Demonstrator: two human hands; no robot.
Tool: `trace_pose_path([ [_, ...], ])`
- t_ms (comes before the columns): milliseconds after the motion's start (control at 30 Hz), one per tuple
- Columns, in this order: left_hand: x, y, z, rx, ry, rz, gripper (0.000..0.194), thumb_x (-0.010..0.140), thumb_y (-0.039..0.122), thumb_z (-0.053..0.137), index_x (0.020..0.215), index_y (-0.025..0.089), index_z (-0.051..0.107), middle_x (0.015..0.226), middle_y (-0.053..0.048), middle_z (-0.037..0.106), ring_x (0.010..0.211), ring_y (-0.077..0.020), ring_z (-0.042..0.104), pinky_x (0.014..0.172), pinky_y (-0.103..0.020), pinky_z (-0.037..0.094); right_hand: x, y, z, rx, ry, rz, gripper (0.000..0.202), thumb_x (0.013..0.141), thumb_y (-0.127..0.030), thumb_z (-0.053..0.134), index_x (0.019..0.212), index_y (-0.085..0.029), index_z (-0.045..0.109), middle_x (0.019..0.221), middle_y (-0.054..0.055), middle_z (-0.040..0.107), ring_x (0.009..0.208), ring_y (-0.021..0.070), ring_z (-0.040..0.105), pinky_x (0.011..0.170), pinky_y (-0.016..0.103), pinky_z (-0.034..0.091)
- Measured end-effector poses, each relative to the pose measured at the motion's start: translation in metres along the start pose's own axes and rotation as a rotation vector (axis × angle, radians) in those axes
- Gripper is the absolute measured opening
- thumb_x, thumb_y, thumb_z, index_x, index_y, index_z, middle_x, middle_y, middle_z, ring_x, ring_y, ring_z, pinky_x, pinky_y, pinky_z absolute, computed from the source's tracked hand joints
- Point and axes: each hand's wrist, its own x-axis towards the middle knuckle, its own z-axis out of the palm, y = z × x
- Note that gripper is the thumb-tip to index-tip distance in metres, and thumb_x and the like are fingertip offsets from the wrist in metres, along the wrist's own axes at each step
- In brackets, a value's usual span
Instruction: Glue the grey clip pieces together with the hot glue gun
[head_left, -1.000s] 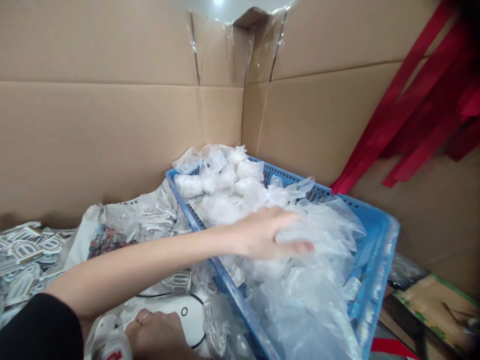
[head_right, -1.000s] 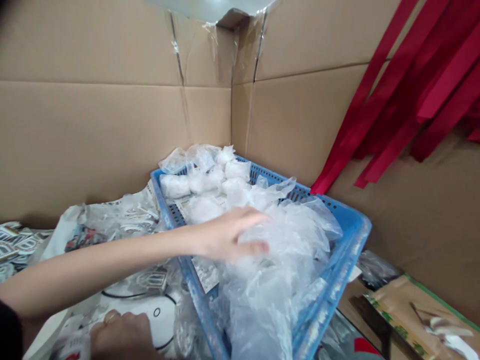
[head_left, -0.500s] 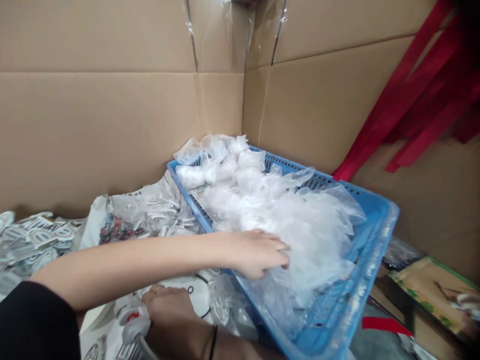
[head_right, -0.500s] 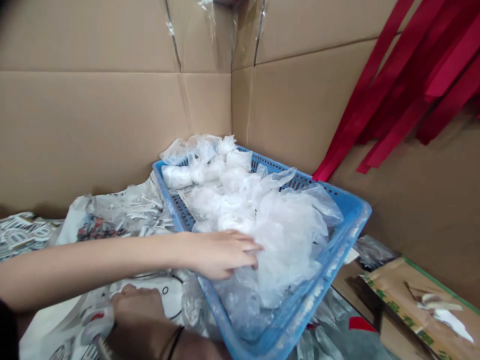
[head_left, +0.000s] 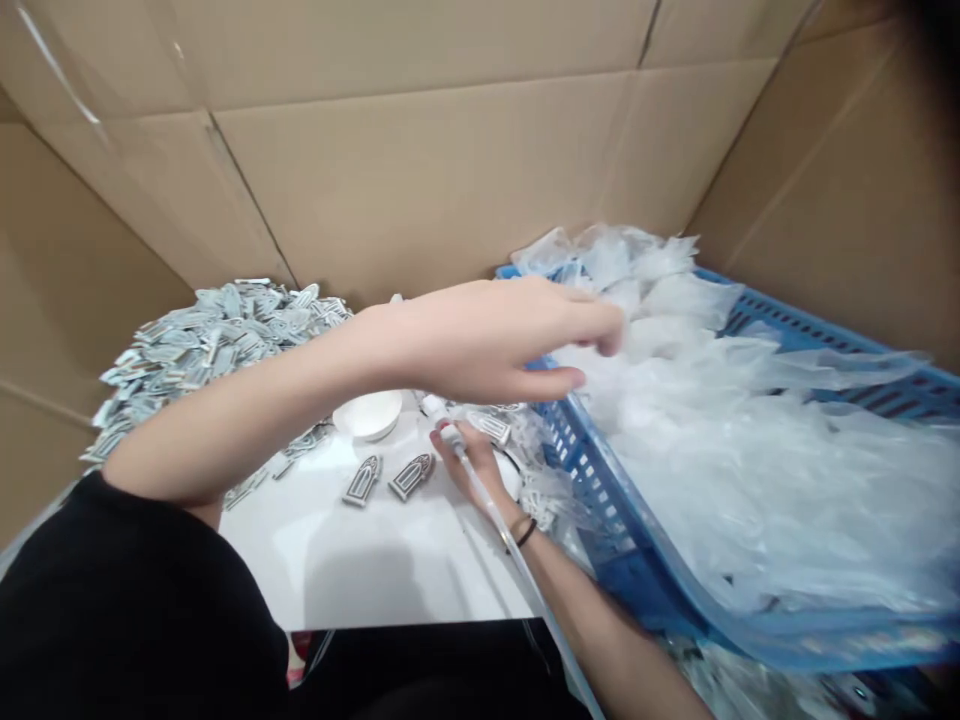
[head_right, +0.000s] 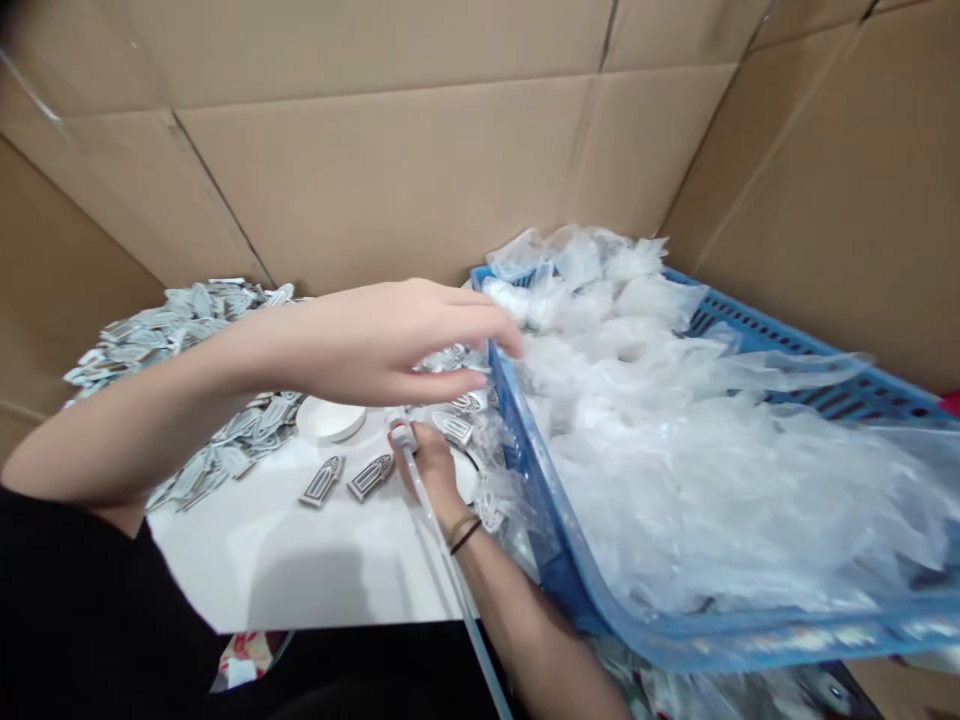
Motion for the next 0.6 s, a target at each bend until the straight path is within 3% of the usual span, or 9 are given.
trace_pose_path([
  [100,-0.057,-0.009,0.016,0.043,0.037,-0.239,0.028,0.095,0.033,0.044,0.104,0.025,0.069,0.102,-0.002,0.069,0.097,-0.0208,0.066,0.085,-0.033,0.048,-0.001,0.002,-0.003,0.103,0.031,0.014,0.037,0.101,-0.036,0.039,0.081,-0.013,0.06,0.076,0.006,0.065,0.069,0.0123,0.057,0.066,0.024,0.042],
  [233,-0.114,-0.02,0.076,0.109,-0.17,-0.438,0.026,0.098,0.034,0.045,0.092,0.022,0.068,0.09,-0.004,0.07,0.08,-0.019,0.065,0.074,-0.03,0.048,0.004,0.007,-0.003,0.2,0.062,0.093,0.043,0.099,-0.043,0.042,0.076,-0.014,0.062,0.057,0.003,0.057,0.054,0.0127,0.055,0.056,0.026,0.041],
  [300,-0.129,-0.021,0.114,0.161,-0.237,-0.511,0.026,0.099,0.035,0.046,0.102,0.021,0.067,0.101,-0.008,0.07,0.087,-0.023,0.066,0.075,-0.032,0.051,0.008,0.01,-0.002,0.256,0.088,0.145,0.04,0.096,-0.046,0.048,0.073,-0.017,0.062,0.052,0.001,0.055,0.05,0.0137,0.055,0.055,0.027,0.042],
  [400,-0.143,-0.022,0.159,0.254,-0.18,-0.593,0.033,0.097,0.039,0.049,0.121,0.019,0.062,0.12,-0.014,0.064,0.11,-0.0322,0.06,0.082,-0.039,0.054,0.011,0.013,0.002,0.318,0.107,0.177,0.04,0.094,-0.048,0.051,0.072,-0.017,0.063,0.051,0.002,0.056,0.049,0.0128,0.055,0.055,0.027,0.042],
  [500,-0.156,-0.029,0.181,0.264,-0.151,-0.695,0.039,0.093,0.039,0.056,0.127,0.021,0.057,0.126,-0.016,0.06,0.111,-0.0345,0.058,0.08,-0.041,0.056,0.012,0.014,0.005,0.311,0.09,0.17,0.041,0.093,-0.048,0.052,0.072,-0.016,0.066,0.05,0.002,0.057,0.048,0.0115,0.054,0.054,0.027,0.04],
  [600,-0.168,-0.041,0.188,0.207,-0.184,-0.709,0.036,0.091,0.024,0.055,0.127,0.023,0.056,0.128,-0.014,0.059,0.109,-0.032,0.06,0.08,-0.04,0.057,0.012,0.015,0.006,0.295,0.076,0.165,0.036,0.09,-0.047,0.055,0.07,-0.018,0.065,0.05,0.001,0.056,0.046,0.0121,0.053,0.052,0.026,0.04],
])
